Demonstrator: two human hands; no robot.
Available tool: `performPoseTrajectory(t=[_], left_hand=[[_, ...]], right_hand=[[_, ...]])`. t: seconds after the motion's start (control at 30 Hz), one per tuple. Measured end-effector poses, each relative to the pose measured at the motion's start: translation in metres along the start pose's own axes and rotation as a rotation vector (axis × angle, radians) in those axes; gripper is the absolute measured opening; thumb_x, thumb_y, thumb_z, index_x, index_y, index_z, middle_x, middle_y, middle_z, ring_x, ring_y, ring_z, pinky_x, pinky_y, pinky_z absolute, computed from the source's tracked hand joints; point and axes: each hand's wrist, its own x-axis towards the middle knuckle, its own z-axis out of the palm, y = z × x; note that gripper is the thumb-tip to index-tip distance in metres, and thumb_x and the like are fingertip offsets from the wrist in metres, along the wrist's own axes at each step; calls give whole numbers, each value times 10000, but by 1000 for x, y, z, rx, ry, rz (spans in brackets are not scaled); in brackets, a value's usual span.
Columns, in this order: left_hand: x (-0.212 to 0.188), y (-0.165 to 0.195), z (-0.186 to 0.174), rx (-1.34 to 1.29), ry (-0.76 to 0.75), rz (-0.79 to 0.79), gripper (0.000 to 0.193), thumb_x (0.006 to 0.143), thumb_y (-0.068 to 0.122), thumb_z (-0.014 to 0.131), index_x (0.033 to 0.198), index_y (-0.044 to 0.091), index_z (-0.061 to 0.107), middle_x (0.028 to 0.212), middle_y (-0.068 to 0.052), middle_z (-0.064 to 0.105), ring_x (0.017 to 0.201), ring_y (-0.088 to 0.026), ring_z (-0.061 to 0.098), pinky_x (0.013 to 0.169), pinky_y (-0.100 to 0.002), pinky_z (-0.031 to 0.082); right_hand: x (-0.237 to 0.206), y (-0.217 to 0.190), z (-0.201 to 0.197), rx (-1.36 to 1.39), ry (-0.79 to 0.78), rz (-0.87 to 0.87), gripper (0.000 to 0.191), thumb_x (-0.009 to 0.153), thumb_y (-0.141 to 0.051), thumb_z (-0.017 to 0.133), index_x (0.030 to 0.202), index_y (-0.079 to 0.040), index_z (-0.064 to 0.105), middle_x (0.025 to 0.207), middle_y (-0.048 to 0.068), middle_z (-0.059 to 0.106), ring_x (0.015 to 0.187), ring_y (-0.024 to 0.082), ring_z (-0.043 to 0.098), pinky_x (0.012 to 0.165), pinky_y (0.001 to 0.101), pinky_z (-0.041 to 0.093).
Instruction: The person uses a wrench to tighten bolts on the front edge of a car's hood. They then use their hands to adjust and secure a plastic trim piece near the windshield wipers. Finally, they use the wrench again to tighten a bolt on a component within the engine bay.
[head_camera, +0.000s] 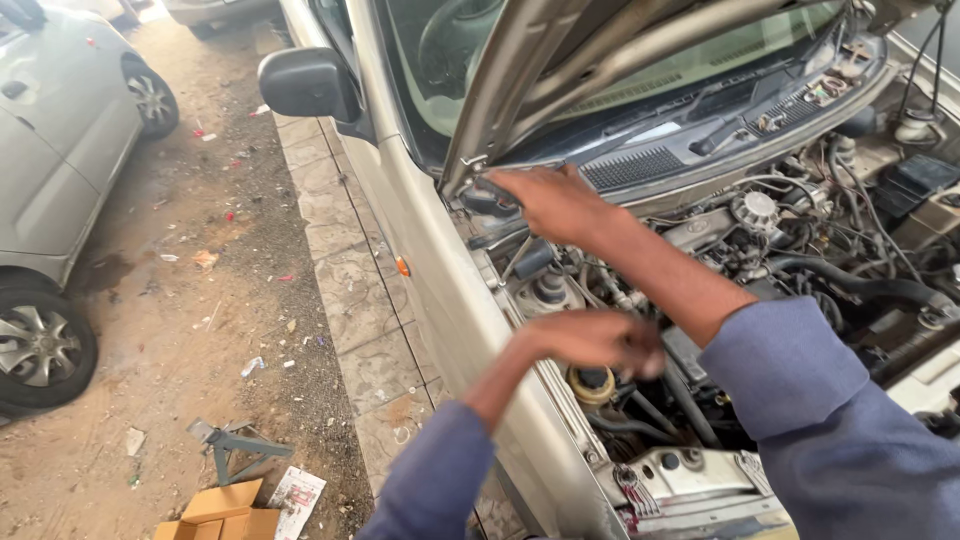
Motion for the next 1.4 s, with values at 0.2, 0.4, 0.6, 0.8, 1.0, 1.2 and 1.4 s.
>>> performPoseTrajectory(t=[0.2, 0.4, 0.6, 0.8, 1.0, 1.2, 1.4], left_hand=[[-58, 74, -99, 14, -61, 425, 371, 1105, 411, 609, 1358, 147, 670, 1316, -79, 724, 1249, -227, 714, 1186, -399, 577], [23, 82, -153, 557, 145, -141, 479, 987, 540, 594, 1185, 135, 756, 1196, -87, 719, 1081, -250, 687, 921, -455, 534], [41, 52, -175, 461, -101, -500, 373, 903, 425, 663, 1079, 138, 823, 1014, -37, 799, 895, -187, 714, 812, -398, 560], [61, 31, -180, 229, -372, -576, 349, 799, 159, 755, 1145, 141, 800, 1014, -21, 804, 811, -130, 708, 698, -344, 574], [60, 24, -176, 392, -343, -427, 313, 790, 119, 777, 1102, 105, 799, 967, -28, 800, 775, -104, 709, 640, -328, 558], [35, 23, -215, 318, 4, -307, 120, 915, 176, 725, 970, 73, 697, 908, -29, 709, 782, -101, 730, 679, -315, 638], [-4, -1, -247, 334, 145, -203, 118, 963, 167, 620, 962, 52, 645, 900, -34, 736, 792, -106, 710, 688, -309, 570]], right_hand=[[11, 9, 6, -47, -63, -13, 686, 848, 16, 495, 1484, -222, 399, 1491, 86, 510, 1401, 311, 432, 1131, 648, 232], [7, 25, 13, 4, -76, 70, 538, 849, -55, 536, 1366, -187, 464, 1390, 101, 550, 1325, 315, 477, 1087, 614, 280], [5, 20, 21, 2, -147, 78, 401, 849, -126, 577, 1247, -152, 529, 1289, 116, 591, 1249, 320, 521, 1043, 581, 327], [12, 9, 26, 20, -163, 53, 290, 850, -196, 618, 1128, -117, 594, 1189, 131, 632, 1173, 325, 566, 999, 547, 375], [4, -3, 20, -4, -118, 28, 244, 851, -267, 659, 1010, -82, 659, 1088, 145, 672, 1098, 329, 611, 955, 513, 423], [-24, -57, 24, -200, 170, -269, 294, 851, -338, 700, 891, -48, 724, 987, 160, 713, 1022, 334, 655, 911, 480, 471], [-71, -52, 33, -91, 366, -324, 381, 975, -398, 672, 836, -44, 700, 1033, 119, 706, 1171, 274, 629, 1244, 496, 326]])
